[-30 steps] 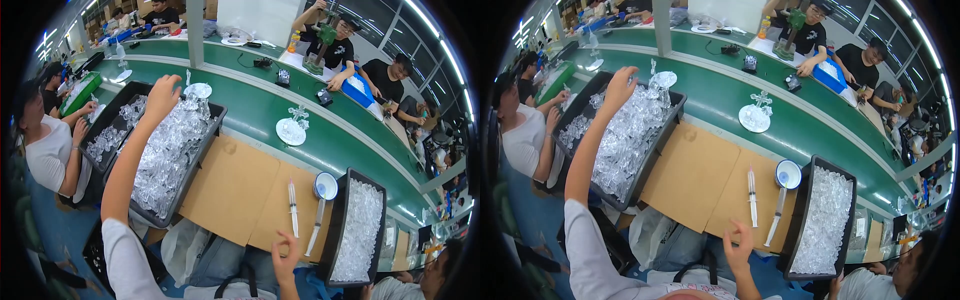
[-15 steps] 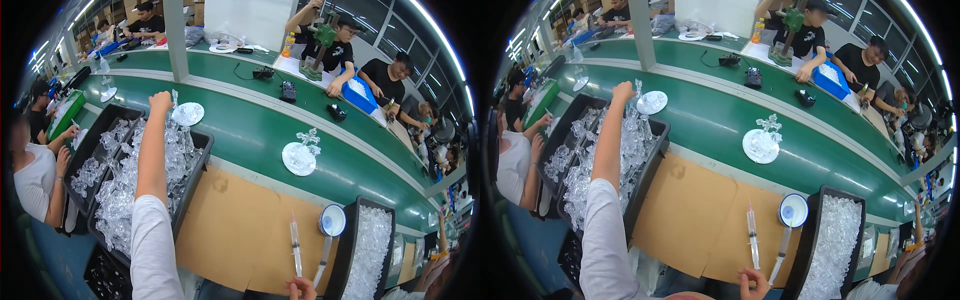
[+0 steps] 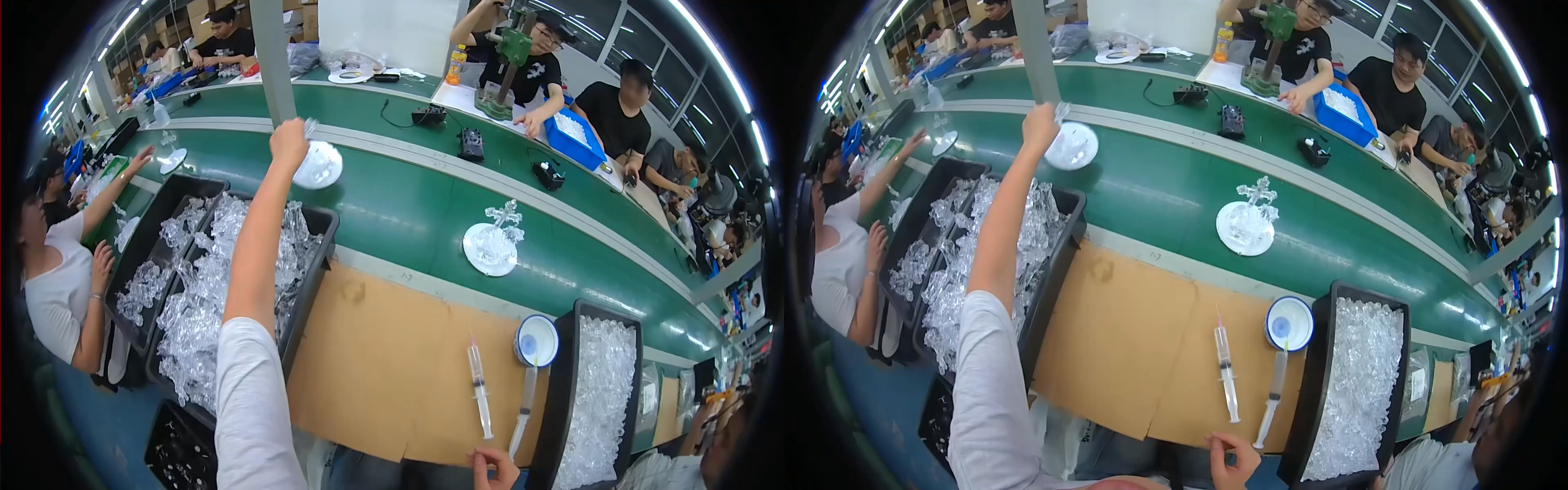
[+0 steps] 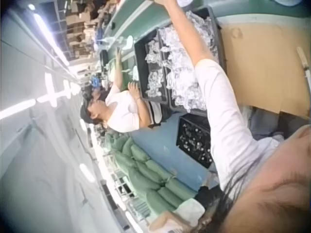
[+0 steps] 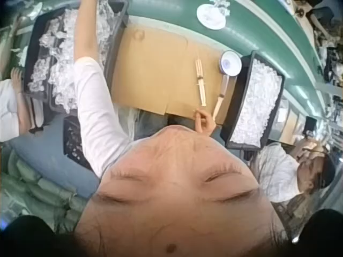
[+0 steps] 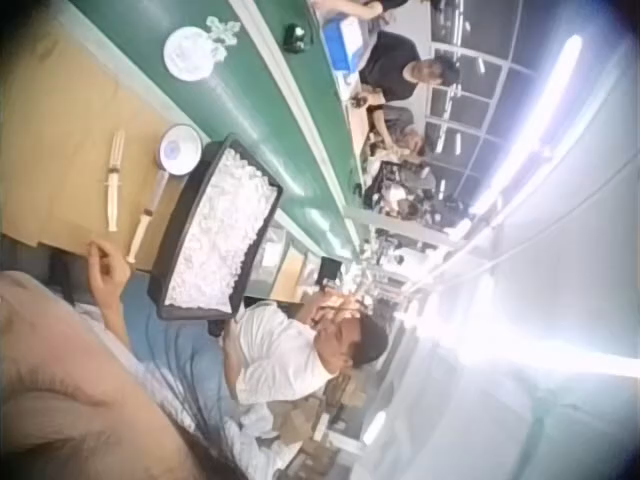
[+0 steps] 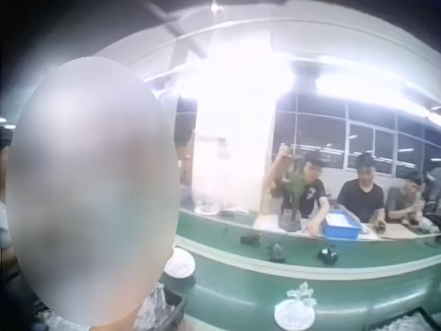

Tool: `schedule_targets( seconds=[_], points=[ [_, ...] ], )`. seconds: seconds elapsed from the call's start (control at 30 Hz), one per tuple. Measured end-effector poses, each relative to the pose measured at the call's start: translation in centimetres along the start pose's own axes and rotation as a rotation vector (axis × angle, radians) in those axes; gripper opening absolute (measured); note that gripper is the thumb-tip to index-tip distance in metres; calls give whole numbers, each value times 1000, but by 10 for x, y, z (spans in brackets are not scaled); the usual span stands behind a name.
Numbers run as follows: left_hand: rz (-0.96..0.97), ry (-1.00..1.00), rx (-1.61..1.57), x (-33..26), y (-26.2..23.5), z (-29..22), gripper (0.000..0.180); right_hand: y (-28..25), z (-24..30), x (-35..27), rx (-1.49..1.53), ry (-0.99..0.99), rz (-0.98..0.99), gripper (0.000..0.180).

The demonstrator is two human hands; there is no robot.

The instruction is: Glueing clear plastic decorative components onto a round base using a syringe for adhesive application.

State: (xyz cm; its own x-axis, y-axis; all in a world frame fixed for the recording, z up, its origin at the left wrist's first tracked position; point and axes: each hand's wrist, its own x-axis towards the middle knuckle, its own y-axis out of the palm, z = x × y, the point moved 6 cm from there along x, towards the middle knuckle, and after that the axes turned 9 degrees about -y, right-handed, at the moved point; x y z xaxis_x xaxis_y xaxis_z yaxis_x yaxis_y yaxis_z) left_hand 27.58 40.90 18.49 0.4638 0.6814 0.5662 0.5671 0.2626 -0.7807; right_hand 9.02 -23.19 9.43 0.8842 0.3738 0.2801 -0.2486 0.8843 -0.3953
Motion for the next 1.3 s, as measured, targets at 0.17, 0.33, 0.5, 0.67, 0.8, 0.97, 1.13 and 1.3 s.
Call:
schedule_targets(
  seconds=[0.17,0.33,0.5,0.67,0.8,0.97,1.13,1.3],
  points=[
    [8,322,-59,-27,-86,-70,12,-16,10,-10,8,-69,-81,11],
    [365,541,-207,-141,-140,-79,11,-29,11,-24,86,-61,-121,6],
    [486,587,-373,-267,-159,-40,10,-34,-1,-43,69,-18,-137,7],
    [789,580,-433,-281,-171,-14,19,-33,-5,-47,50,-62,-92,10],
    [190,214,-236,-192,-192,93,30,-33,1,-50,31,-86,-80,10],
    [58,454,-3,-158,-168,154,41,-24,10,-46,23,-114,-44,10],
    [352,293,14,-152,-165,161,26,-25,18,-54,-5,-75,-70,10],
    [289,223,-71,-144,-228,148,22,-16,16,-54,38,-79,-2,10]
  ],
)
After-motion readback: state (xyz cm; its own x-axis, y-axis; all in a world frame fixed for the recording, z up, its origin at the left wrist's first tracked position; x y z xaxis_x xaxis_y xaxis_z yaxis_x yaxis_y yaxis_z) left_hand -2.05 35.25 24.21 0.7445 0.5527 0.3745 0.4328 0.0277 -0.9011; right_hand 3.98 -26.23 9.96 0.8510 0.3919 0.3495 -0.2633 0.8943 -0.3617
